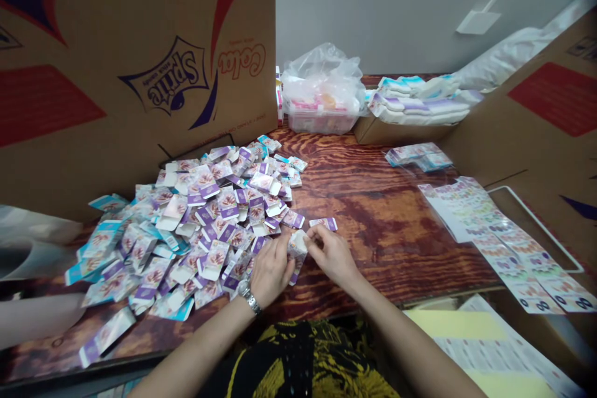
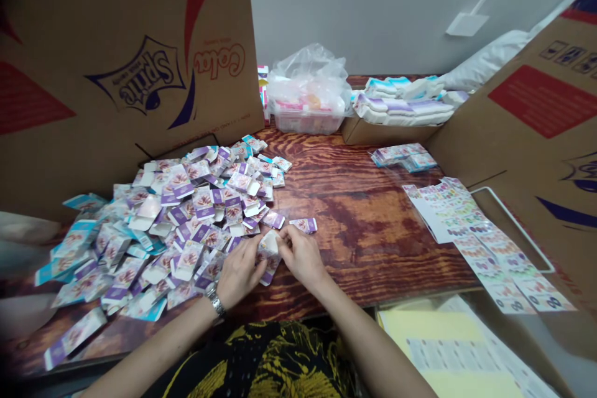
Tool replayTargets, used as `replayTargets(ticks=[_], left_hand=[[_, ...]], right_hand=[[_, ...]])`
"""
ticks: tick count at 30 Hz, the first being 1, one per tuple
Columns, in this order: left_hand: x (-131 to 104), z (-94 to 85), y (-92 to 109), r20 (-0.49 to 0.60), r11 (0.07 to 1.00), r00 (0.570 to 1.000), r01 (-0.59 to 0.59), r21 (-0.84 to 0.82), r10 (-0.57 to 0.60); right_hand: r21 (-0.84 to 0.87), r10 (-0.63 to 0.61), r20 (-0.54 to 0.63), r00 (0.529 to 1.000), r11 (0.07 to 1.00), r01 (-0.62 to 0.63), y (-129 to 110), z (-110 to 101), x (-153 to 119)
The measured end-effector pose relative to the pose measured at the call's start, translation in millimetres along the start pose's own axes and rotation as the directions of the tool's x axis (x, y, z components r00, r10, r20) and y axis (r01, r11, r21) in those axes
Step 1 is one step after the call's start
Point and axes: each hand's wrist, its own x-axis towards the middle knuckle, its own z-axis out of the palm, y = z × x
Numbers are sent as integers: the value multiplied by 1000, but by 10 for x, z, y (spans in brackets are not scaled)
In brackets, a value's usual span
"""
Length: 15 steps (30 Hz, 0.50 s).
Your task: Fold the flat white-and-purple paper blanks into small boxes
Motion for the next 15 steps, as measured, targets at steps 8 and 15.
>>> replayTargets(ticks=[8, 15], left_hand=[[81, -192, 69, -72, 976, 981, 169, -139, -181], [111, -234, 58, -23, 989, 998, 49, -142, -53]], right_hand=[[-32, -225, -150, 963, 974, 223, -13, 82, -122], [296, -101, 37, 994, 951, 86, -94, 71, -120]])
